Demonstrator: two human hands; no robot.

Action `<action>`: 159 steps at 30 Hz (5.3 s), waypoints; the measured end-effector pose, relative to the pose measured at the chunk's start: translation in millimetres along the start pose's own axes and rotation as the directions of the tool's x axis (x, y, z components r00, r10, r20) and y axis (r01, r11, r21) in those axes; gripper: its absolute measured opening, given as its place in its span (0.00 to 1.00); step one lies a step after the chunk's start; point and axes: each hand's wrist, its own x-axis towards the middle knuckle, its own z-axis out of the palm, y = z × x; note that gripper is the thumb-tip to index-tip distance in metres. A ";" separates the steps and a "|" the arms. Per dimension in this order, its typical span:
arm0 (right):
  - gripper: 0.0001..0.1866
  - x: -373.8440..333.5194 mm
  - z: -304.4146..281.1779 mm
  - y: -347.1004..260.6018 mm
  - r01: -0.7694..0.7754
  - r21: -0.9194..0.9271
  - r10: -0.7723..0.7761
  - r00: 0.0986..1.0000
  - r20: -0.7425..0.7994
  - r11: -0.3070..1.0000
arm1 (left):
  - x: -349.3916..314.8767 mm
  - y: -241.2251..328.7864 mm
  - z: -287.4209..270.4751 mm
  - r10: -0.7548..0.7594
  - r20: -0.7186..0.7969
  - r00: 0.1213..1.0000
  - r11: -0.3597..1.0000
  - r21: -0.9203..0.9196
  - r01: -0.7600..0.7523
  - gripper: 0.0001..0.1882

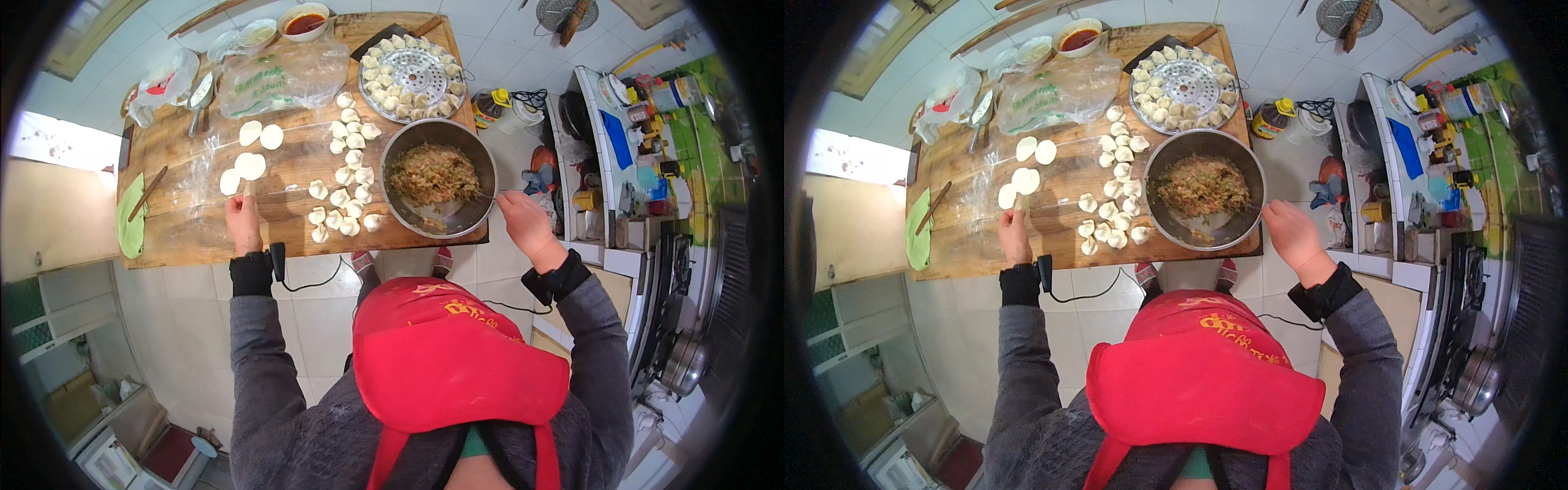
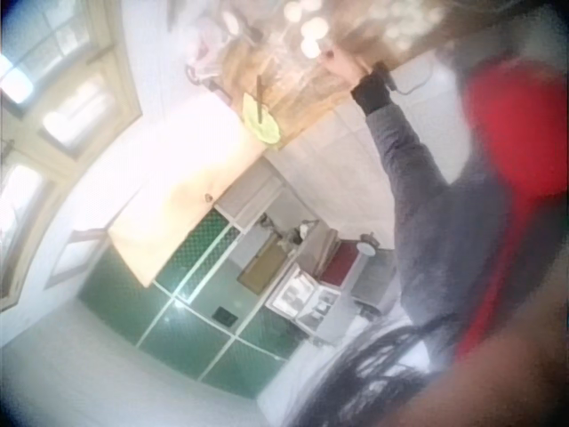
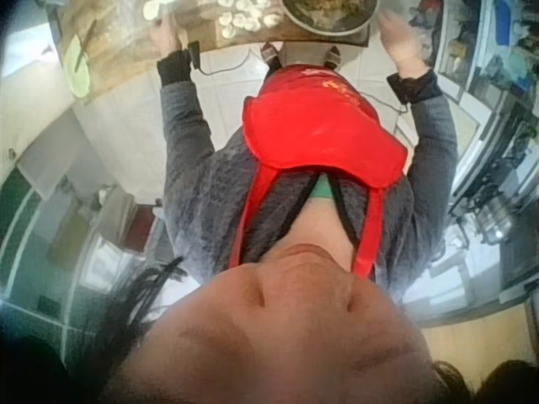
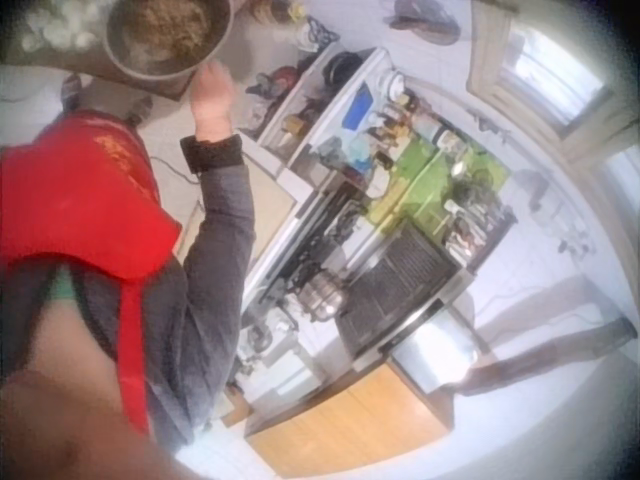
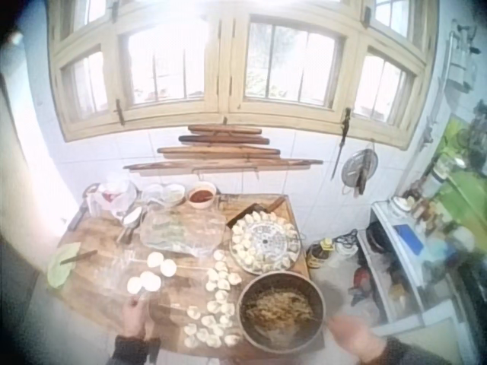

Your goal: The person repeatedly picks up round dough wrappers, scoops filling from a metal bowl with a spoon, and folds each wrapper into a dumpling by hand. Finished dumplings are placed on a wooden table and a perforated tray.

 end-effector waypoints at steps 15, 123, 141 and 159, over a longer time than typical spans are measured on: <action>0.05 21.3 1.9 5.4 -0.052 0.003 0.048 0.946 0.319 0.999 | -140.1 69.4 12.2 -0.158 0.462 0.873 0.605 -0.653 0.455 0.17; 0.14 40.0 -79.6 -67.7 0.289 0.491 0.001 0.861 -0.509 0.821 | -227.7 193.5 149.9 -0.068 0.926 0.372 0.499 -0.291 0.816 0.23; 0.23 42.1 -97.3 -75.3 0.444 0.222 -0.203 0.726 -0.657 0.868 | -252.1 228.2 131.7 0.002 0.941 0.339 0.529 -0.289 0.798 0.22; 0.09 48.8 -118.8 -110.2 0.167 0.827 0.121 0.955 -0.271 0.536 | -255.6 227.2 105.0 0.200 0.888 0.415 0.746 -0.413 0.523 0.23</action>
